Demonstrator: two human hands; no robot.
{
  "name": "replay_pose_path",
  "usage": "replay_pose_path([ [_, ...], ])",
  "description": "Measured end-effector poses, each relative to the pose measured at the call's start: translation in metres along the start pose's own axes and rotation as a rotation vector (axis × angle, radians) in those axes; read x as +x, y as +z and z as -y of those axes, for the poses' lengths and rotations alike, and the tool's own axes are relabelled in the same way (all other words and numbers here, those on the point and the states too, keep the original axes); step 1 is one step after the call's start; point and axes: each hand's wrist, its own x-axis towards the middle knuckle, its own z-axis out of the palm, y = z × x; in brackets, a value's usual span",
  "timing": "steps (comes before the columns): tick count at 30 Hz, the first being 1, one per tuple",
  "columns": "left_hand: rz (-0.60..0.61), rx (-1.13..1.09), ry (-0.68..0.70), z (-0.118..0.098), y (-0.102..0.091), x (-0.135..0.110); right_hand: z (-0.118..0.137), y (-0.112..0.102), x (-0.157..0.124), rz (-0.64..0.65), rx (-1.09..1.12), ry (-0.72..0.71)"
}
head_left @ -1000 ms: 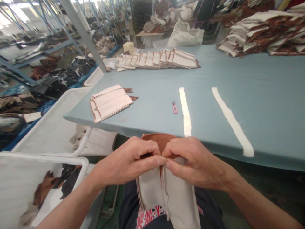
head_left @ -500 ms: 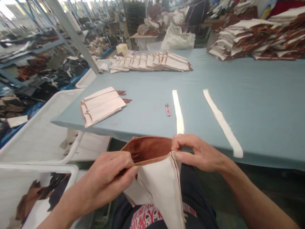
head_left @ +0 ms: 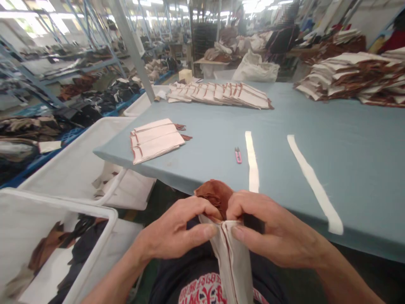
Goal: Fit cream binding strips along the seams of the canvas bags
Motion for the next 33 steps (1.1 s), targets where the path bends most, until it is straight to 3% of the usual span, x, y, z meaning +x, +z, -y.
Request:
replay_pose_path([
  [4,0.035,-0.109,0.044,-0.008,0.002,0.012,-0.005,0.005,0.003,-0.007,-0.012,0.066],
  [9,0.044,-0.117,-0.014,-0.008,-0.001,0.017,-0.014,0.009,0.006,-0.017,0.037,0.121],
  [14,0.048,-0.108,-0.015,-0.011,0.001,0.015,-0.014,0.009,0.007,0.043,0.093,0.086],
  [20,0.007,-0.098,0.022,-0.019,0.003,0.013,-0.007,0.007,0.009,0.024,0.072,0.087],
  [29,0.112,-0.245,0.001,-0.01,-0.001,0.01,-0.02,0.011,0.008,0.107,0.427,0.134],
  [33,0.106,-0.291,0.01,-0.008,0.0,0.006,-0.017,0.012,0.007,0.116,0.45,0.131],
])
